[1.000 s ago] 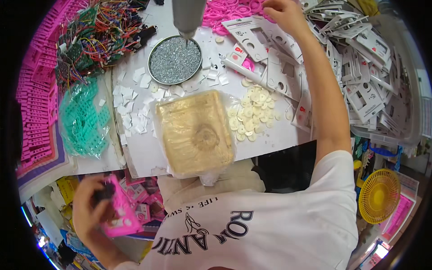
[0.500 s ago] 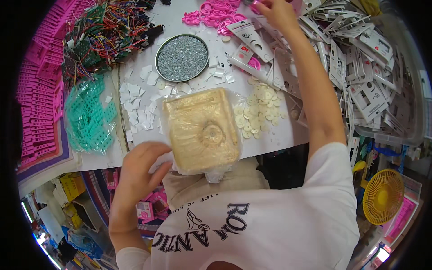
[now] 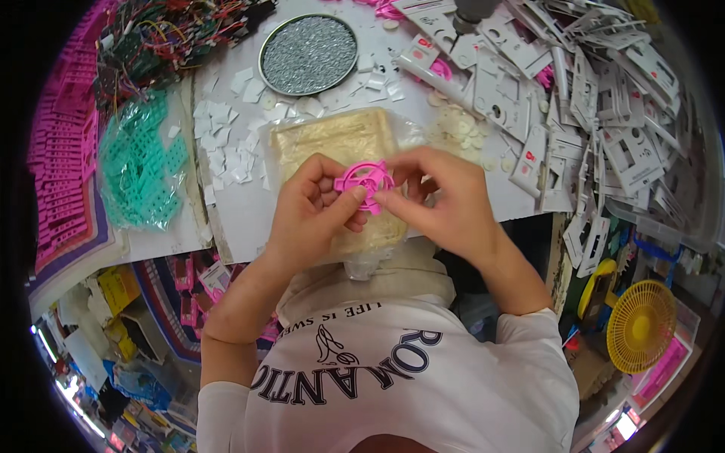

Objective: Assembling toy sets by placing items into plastic frames and securing components with a glue gun.

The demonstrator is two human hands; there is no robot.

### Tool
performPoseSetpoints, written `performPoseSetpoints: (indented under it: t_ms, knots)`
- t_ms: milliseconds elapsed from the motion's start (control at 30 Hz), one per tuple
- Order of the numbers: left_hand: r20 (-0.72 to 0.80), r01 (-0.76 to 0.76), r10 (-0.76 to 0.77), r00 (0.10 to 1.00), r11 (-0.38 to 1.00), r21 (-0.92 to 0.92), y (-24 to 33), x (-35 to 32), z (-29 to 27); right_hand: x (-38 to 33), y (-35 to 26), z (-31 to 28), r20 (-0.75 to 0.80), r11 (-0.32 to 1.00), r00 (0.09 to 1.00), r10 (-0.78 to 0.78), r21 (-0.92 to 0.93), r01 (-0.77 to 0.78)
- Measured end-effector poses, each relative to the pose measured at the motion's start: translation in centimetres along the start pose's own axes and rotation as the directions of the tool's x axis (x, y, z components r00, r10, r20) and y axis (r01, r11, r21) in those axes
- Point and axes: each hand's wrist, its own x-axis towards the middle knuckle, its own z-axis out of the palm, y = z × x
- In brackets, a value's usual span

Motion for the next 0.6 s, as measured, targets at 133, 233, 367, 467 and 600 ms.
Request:
performPoseSetpoints:
  t_ms: [133,233,367,467,600]
  knots:
    - [-0.024,-0.024,0.043,0.999,0.851,0.524,1.2,-3.1,-0.5,0.0,1.1,2.0,0.083,0.958,0.979,-0.184,-0.207,0.198]
    - [0.054,-0.163,0.233,0.971,0.480,0.862,1.1,-4.5,-1.1,1.2,1.9,2.3,0.204,0.846,0.937,-0.285,-0.406,0.346]
    - [0.356,-0.459,0.482,0.800,0.110,0.882,-0.3,-3.1,-1.7,2.8,2.2,3.1,0.302,0.735,0.918,-0.258,-0.556,0.390]
    - [0.417,-0.411,0.334,0.846,-0.093,0.907,-1.9,-3.7,-2.1,3.3,2.0,3.3,0.366,0.716,0.911,-0.190,-0.583,0.384]
    - [0.453,-0.432,0.304,0.838,-0.137,0.891,-3.8,-4.7,-2.5,3.6,1.4,3.1,0.402,0.752,0.909,-0.108,-0.565,0.339]
